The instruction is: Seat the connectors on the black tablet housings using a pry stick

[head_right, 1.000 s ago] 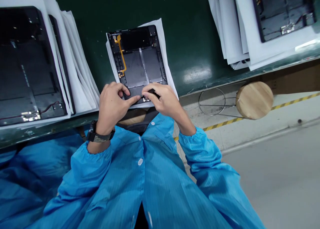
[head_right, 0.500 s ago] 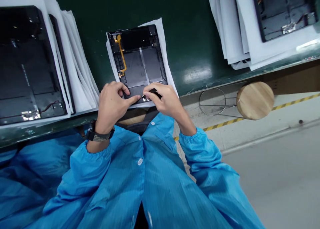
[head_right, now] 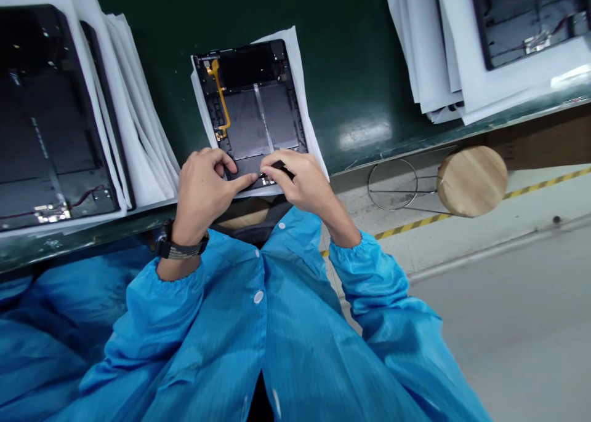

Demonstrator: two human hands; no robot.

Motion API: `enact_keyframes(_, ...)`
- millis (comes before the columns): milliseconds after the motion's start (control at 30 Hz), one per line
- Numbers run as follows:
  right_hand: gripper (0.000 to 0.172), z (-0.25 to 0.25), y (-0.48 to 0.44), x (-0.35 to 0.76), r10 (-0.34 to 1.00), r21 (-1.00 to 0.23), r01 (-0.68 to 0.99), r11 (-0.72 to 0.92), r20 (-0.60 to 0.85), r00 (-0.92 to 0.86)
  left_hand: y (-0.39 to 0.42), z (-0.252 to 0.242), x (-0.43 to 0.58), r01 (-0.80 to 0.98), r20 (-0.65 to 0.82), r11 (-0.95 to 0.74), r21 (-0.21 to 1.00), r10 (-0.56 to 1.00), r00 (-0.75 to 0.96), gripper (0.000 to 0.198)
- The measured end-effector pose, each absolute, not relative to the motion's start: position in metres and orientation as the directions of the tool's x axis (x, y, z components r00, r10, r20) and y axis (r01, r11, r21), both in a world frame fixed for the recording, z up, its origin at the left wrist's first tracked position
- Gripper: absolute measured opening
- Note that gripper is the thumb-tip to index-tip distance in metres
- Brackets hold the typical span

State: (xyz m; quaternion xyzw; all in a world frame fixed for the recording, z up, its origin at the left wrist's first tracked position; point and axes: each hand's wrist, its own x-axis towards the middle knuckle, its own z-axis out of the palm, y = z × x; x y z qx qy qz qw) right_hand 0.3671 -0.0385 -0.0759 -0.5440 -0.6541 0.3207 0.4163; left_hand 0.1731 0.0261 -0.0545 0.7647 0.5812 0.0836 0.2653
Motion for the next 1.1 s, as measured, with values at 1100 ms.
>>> enact_keyframes(1100, 0.019, -0.062, -0.029, 0.362, 0.999, -0.864, 0.501, 0.040, 0.038, -0.015, 0.046, -0.042, 0.160, 0.801, -0.287, -0.216, 0.558, 0.856, 0.430, 0.031)
